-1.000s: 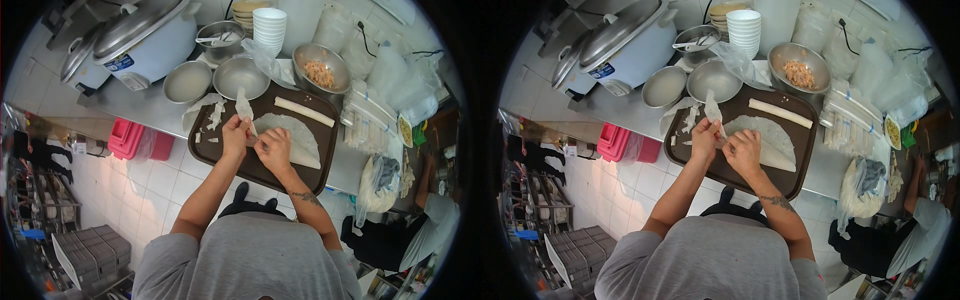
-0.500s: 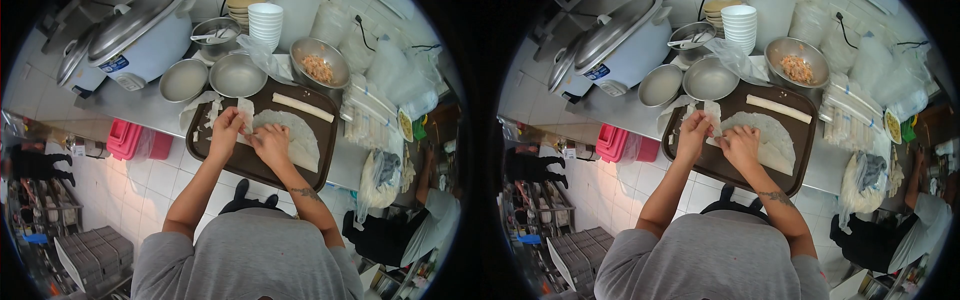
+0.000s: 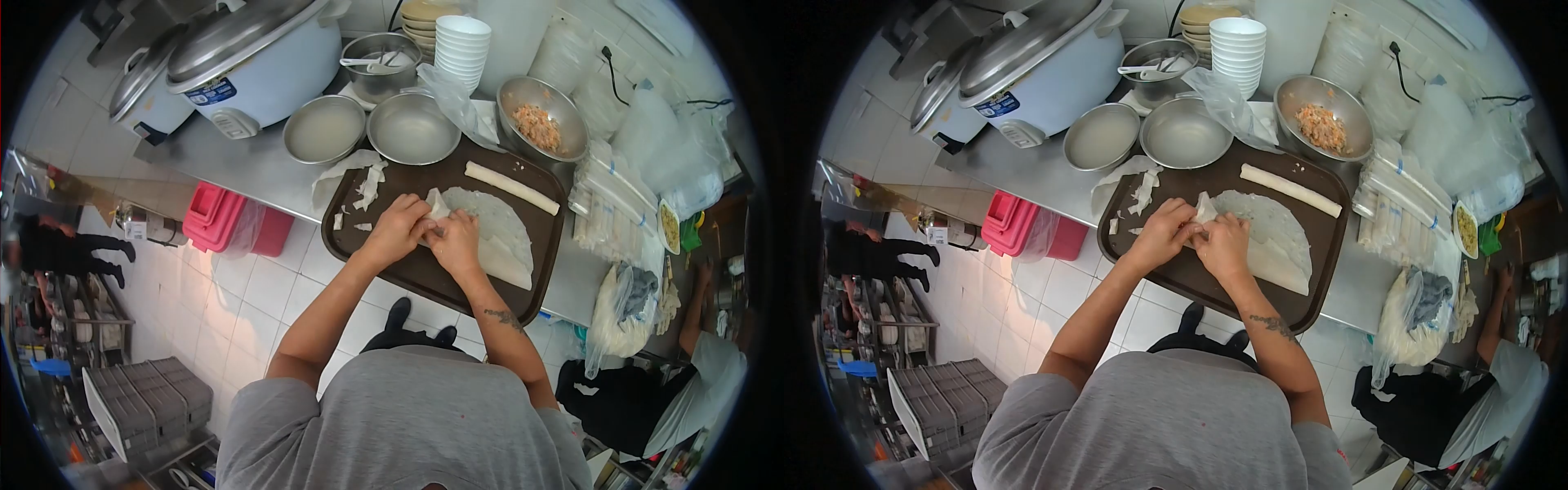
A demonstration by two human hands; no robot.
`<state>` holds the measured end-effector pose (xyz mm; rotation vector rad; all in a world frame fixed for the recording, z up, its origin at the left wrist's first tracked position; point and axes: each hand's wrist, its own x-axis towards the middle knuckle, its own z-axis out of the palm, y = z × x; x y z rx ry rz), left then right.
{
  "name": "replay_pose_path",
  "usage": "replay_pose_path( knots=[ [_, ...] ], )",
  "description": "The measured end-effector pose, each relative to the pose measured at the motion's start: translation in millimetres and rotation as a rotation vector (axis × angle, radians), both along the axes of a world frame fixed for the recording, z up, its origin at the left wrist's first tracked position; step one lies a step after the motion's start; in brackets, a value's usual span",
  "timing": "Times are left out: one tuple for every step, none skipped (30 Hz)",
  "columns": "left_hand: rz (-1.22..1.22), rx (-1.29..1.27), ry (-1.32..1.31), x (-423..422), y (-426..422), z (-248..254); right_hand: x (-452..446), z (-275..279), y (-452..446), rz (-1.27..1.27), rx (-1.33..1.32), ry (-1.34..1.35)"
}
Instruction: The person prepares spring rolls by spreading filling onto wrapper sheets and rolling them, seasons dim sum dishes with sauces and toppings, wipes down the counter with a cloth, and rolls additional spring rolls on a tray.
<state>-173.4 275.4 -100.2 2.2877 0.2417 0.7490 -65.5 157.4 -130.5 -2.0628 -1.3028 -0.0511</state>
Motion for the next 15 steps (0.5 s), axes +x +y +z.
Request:
replay_pose_path(
  knots=[
    [0.02,0.05,-0.015,2,-1,-4,-3,0,0,-0.003,0.056,0.027],
    [0.097,-0.047,-0.05,5,-4,-8,-4,1,1,0.014,0.056,0.012],
    [0.173,-0.144,-0.086,9,-9,-12,-6,6,1,0.032,0.055,-0.003],
    [0.248,-0.243,-0.121,11,-12,-16,-8,9,0,0.048,0.053,-0.018],
    [0.331,-0.38,-0.148,12,-6,-20,-14,5,-3,0.079,0.049,-0.003],
    [0.408,-0.515,-0.176,14,9,-24,-19,0,-6,0.106,0.047,0.011],
    [0.484,-0.652,-0.2,15,22,-22,-25,-2,-8,0.131,0.044,0.025],
    [0.469,-0.654,-0.187,13,34,-20,-28,-2,-10,0.127,0.096,0.024],
    [0.461,-0.659,-0.177,7,46,-15,-24,4,-11,0.109,0.085,0.008],
    [0.506,-0.575,-0.029,-2,56,-14,-20,13,-11,0.092,0.074,-0.004],
    [0.431,-0.564,0.144,-16,63,-14,-17,18,-9,0.074,0.068,-0.013],
    [0.353,-0.545,0.316,-28,69,-9,-10,19,-9,0.095,0.034,-0.01],
    [0.272,-0.52,0.484,-33,71,-5,-6,21,-10,0.118,0.003,-0.013],
    [0.267,-0.47,0.694,-37,70,-2,-3,24,-11,0.139,-0.031,-0.016],
    [0.332,-0.328,0.683,-39,65,0,1,29,-12,0.161,-0.066,-0.02]
  ],
)
